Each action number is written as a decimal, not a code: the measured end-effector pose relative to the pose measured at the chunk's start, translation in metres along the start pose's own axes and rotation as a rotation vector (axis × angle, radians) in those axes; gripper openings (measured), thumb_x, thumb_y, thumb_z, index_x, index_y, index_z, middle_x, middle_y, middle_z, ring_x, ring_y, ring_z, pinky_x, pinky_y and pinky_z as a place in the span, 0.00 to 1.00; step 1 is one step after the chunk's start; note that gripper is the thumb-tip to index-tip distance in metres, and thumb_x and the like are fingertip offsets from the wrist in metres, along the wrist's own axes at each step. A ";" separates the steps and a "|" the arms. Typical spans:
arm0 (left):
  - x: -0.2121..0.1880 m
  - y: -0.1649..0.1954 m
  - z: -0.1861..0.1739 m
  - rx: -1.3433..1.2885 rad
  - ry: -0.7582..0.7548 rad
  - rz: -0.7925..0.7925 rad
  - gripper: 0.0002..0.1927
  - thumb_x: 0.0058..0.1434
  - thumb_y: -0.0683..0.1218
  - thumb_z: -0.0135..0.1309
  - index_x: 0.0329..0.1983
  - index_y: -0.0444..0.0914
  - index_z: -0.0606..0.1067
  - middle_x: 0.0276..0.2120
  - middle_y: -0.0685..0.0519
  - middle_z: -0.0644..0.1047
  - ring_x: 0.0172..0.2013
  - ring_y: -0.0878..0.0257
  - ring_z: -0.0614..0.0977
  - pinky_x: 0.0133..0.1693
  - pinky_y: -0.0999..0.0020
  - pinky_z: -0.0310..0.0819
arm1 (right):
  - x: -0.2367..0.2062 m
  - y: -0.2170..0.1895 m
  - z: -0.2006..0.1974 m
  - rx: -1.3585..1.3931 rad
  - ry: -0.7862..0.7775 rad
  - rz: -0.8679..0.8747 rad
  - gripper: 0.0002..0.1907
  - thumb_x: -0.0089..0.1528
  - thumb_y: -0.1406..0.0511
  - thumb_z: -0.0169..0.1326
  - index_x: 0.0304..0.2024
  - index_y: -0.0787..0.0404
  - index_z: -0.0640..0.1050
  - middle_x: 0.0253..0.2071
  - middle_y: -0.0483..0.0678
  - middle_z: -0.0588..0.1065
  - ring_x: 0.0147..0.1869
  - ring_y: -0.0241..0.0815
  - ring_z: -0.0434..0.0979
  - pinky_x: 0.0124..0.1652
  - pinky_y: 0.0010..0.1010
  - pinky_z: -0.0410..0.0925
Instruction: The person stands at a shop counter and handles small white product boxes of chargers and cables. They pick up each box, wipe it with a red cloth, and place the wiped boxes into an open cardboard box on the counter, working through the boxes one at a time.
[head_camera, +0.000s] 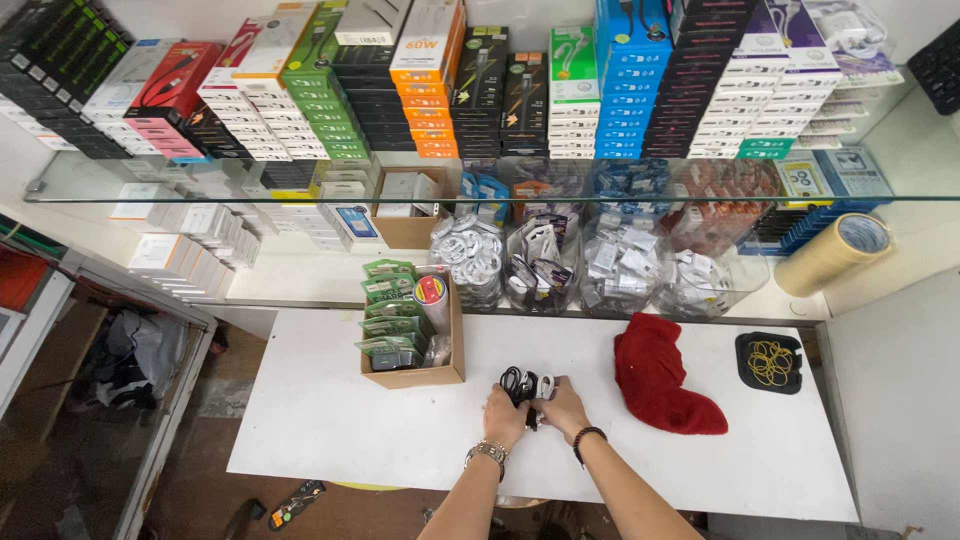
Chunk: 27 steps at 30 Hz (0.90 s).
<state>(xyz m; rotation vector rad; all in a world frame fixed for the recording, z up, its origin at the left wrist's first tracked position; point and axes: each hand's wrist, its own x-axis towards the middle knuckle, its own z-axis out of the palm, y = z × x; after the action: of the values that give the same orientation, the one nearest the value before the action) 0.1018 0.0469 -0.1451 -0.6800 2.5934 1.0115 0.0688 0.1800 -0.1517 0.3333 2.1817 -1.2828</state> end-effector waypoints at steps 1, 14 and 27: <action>0.003 0.000 -0.005 -0.155 -0.081 -0.029 0.30 0.57 0.52 0.64 0.54 0.30 0.67 0.53 0.36 0.77 0.56 0.46 0.79 0.57 0.59 0.74 | 0.004 -0.002 -0.001 0.121 -0.067 0.011 0.28 0.56 0.65 0.63 0.55 0.66 0.69 0.44 0.54 0.78 0.45 0.44 0.81 0.41 0.34 0.76; -0.006 0.020 -0.165 -0.753 0.222 0.260 0.26 0.66 0.42 0.48 0.66 0.31 0.60 0.52 0.36 0.79 0.50 0.46 0.82 0.54 0.58 0.74 | -0.012 -0.188 0.025 0.236 -0.134 -0.688 0.28 0.62 0.72 0.54 0.65 0.63 0.66 0.50 0.46 0.78 0.51 0.35 0.76 0.51 0.29 0.69; 0.013 -0.001 -0.154 -0.582 0.344 0.382 0.41 0.61 0.36 0.53 0.74 0.32 0.47 0.59 0.34 0.72 0.59 0.43 0.75 0.58 0.55 0.68 | 0.019 -0.180 0.047 -0.104 -0.090 -0.796 0.26 0.63 0.73 0.50 0.64 0.62 0.68 0.58 0.55 0.77 0.64 0.45 0.75 0.59 0.33 0.67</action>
<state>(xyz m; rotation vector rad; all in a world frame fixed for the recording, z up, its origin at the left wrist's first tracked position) 0.0779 -0.0646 -0.0401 -0.5188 2.7867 1.9715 -0.0172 0.0471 -0.0519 -0.6934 2.3689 -1.5135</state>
